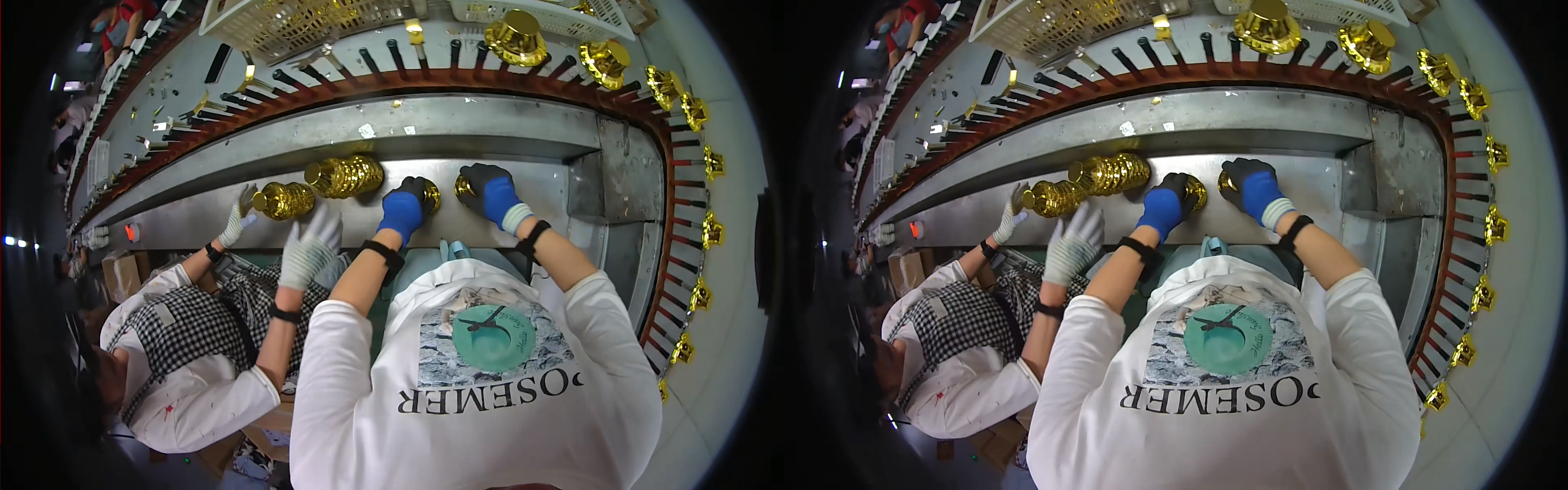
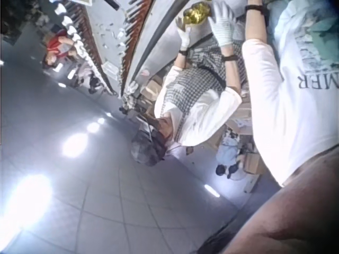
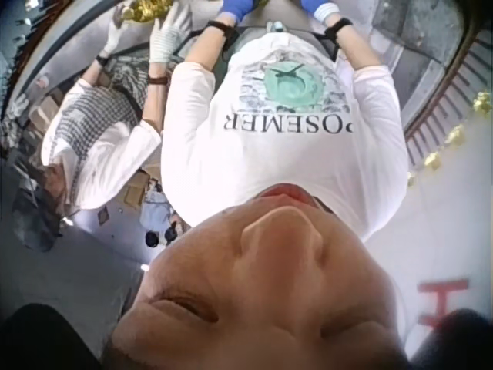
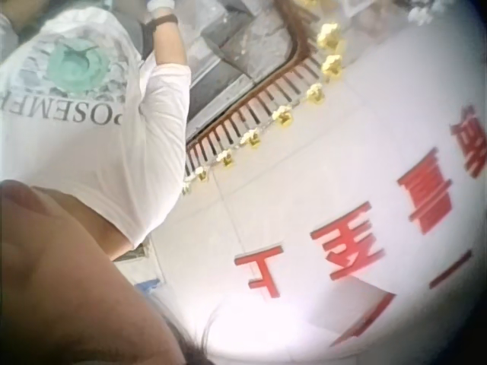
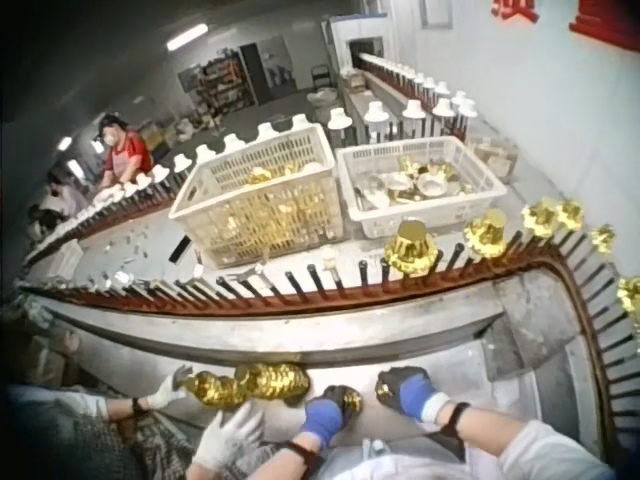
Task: The person places small gold-colored components onto an assembly line conveyor, fitting some pieces together by hand and ensuring they are properly positioned on the moving tracks.
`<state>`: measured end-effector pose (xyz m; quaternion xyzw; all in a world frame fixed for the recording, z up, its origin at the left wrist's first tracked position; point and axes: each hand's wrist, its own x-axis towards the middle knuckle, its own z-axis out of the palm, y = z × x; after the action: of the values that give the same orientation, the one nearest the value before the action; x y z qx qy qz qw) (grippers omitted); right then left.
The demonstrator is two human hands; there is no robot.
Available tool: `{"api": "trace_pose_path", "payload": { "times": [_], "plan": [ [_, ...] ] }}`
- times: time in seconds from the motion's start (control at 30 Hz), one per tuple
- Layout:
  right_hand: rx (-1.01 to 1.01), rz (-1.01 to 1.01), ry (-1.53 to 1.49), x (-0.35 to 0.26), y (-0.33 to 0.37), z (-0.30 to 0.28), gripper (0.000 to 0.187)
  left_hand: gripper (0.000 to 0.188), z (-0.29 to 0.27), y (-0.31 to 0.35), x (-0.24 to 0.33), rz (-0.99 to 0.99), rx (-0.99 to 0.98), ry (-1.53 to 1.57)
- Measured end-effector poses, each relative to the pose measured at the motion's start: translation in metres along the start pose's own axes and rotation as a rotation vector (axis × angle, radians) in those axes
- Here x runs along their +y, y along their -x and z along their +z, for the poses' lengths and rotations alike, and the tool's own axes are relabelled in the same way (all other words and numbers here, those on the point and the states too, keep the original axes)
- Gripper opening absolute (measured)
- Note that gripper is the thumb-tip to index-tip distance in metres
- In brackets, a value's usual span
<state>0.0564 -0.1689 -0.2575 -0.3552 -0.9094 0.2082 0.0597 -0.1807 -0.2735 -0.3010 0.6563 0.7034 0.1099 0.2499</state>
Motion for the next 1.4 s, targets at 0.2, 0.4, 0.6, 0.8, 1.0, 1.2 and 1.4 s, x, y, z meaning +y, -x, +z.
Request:
{"api": "trace_pose_path", "payload": {
  "times": [0.2, 0.4, 0.6, 0.8, 1.0, 1.2, 1.4],
  "plan": [
    [-0.003, 0.125, 0.095, 0.009, 0.010, 0.029, 0.043, 0.078, -0.015, 0.005, 0.016, -0.178, -0.139, -0.092],
    [0.773, -0.190, 0.276, -0.015, -0.058, -0.202, 0.048, 0.073, -0.206, -0.066, 0.099, 0.432, 0.673, -0.066],
    [0.471, 0.045, -0.035, 0.006, -0.119, -0.258, 0.060, 0.049, -0.272, -0.154, 0.106, 0.344, 0.439, 0.062],
    [0.702, -0.369, 0.258, 0.004, -0.099, -0.241, 0.047, 0.063, -0.266, -0.104, 0.092, 0.434, 0.726, -0.178],
    [0.181, -0.115, -0.172, -0.027, -0.006, -0.135, 0.047, 0.068, -0.139, 0.013, 0.065, 0.239, 0.338, 0.140],
    [0.016, 0.038, -0.103, 0.014, 0.015, -0.006, 0.048, 0.074, -0.007, 0.014, 0.022, -0.073, 0.095, 0.021],
    [0.232, -0.080, -0.063, 0.014, 0.025, -0.017, 0.065, 0.089, -0.024, 0.006, 0.032, -0.119, -0.001, -0.207]
  ]
}}
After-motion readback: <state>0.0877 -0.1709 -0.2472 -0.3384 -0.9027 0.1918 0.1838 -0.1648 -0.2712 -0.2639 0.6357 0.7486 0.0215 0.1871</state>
